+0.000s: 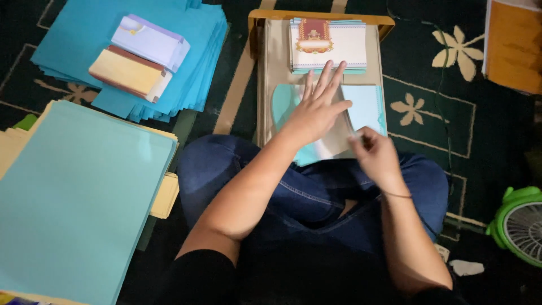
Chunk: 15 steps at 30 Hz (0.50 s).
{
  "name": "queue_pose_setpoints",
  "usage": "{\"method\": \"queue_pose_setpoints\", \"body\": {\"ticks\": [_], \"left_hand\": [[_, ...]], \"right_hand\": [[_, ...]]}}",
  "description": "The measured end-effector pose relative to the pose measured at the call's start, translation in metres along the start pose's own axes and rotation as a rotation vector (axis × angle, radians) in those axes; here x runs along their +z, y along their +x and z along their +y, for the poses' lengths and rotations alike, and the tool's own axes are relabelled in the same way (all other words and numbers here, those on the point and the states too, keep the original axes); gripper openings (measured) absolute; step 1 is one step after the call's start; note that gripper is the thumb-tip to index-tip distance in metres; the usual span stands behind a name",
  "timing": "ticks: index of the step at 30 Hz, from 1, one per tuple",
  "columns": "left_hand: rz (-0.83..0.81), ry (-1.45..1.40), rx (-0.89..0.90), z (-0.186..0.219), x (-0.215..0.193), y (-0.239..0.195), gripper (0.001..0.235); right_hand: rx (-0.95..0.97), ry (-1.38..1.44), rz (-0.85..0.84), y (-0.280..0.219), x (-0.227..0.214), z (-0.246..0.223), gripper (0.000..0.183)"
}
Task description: The person sits on the floor and repeatedly folds a light blue cover sheet around a stack of white pages. They press the folded edges to create creases and then place the finished book onto a growing stack on a low wooden table.
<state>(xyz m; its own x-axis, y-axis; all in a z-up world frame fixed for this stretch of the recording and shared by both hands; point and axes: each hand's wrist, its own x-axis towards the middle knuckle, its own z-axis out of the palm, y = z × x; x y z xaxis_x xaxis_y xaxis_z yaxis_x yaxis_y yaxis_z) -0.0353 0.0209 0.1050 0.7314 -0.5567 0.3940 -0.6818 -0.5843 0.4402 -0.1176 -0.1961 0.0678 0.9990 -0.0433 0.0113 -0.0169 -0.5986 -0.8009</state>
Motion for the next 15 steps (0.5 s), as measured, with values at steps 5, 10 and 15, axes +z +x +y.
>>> {"method": "queue_pose_setpoints", "body": {"ticks": [5,10,15], "left_hand": [[0.184,0.139,0.06,-0.026,-0.004,0.002,0.02],[0.383,-0.148,-0.373,-0.016,-0.017,-0.006,0.024],[0.304,-0.505,-0.748,-0.022,0.024,-0.006,0.036]], "right_hand": [[-0.281,-0.025,0.321,0.018,-0.029,-0.04,0.005],[-0.352,0.089,0.477,0.036,0.008,-0.007,0.055],[-0.039,0.248,0.122,0.037,0.025,0.008,0.034]]}}
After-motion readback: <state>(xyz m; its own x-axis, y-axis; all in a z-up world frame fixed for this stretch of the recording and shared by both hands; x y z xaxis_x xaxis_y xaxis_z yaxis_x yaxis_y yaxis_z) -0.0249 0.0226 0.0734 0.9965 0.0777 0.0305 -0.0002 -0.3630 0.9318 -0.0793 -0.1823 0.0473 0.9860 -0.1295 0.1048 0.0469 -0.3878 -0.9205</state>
